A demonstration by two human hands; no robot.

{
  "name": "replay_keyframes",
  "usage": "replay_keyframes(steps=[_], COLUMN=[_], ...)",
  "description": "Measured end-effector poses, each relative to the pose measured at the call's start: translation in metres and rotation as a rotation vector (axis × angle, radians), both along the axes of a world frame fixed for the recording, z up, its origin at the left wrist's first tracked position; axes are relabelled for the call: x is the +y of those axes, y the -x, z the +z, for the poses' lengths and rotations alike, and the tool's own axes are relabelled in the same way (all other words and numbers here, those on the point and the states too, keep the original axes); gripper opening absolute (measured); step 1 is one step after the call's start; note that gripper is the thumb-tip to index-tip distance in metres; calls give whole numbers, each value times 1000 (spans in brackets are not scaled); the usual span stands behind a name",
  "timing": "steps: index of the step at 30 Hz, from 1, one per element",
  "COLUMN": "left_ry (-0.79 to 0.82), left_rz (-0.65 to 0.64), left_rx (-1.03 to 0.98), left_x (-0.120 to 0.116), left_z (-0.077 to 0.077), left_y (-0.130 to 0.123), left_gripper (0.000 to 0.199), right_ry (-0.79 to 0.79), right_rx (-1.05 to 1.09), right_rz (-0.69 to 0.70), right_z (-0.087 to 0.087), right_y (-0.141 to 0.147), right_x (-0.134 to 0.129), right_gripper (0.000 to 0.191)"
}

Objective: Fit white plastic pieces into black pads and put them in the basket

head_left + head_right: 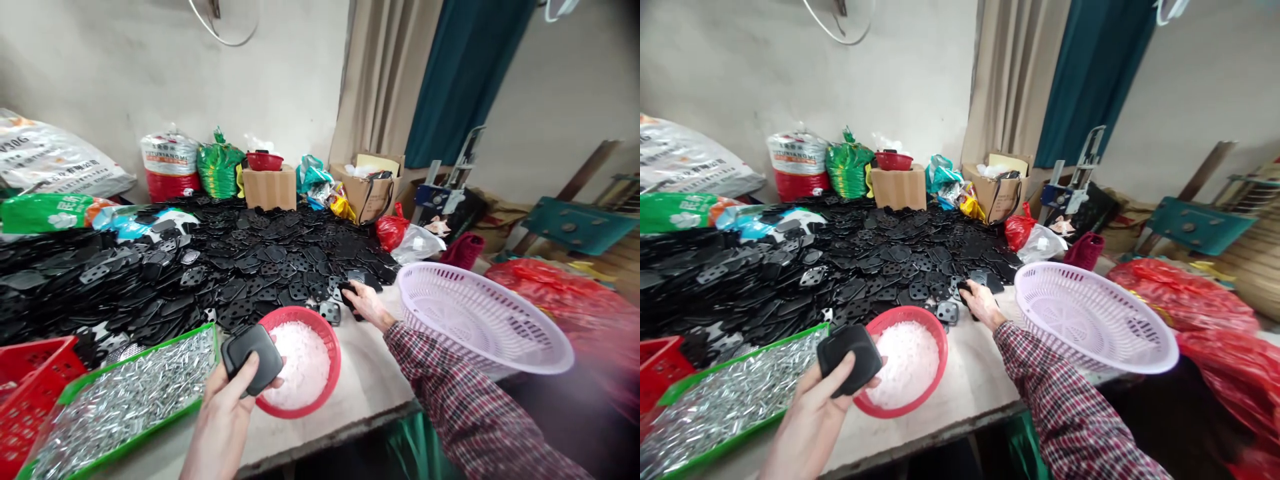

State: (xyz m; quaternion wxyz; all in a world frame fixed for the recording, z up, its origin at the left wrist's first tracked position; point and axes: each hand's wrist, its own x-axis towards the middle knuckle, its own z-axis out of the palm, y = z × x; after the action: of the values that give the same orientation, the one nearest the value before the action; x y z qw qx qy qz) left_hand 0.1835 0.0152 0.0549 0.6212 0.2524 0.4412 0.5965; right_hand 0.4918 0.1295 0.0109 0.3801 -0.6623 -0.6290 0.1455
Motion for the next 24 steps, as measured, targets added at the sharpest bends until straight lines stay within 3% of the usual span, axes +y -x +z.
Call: replay_keyframes(steps=[5,8,11,14,20,22,24], left_ry=[-59,-99,-171,-209,-270,-288,-248], left_rz=[-3,23,27,65,146,136,104], left_rx=[33,89,185,253,493,548,452], left_x=[2,4,3,1,-2,-4,-6], left_z=[-6,-8,-2,4,-12,-19,-21], left_y=[-15,-23,-33,-38,-22,-18,-17], left_gripper=[41,39,33,28,36,40,42], right_ry=[-78,-141,-242,-229,-104,-81,-98], right_rx=[185,252,104,-69,26,79,106], right_rz=[11,162,311,332,578,595,530], right_z=[22,42,54,51,47,52,55], right_y=[28,67,109,138,135,133,137], right_x=[-25,-59,-87,-99,-106,-107,-108], right_gripper=[36,35,33,45,53,51,50])
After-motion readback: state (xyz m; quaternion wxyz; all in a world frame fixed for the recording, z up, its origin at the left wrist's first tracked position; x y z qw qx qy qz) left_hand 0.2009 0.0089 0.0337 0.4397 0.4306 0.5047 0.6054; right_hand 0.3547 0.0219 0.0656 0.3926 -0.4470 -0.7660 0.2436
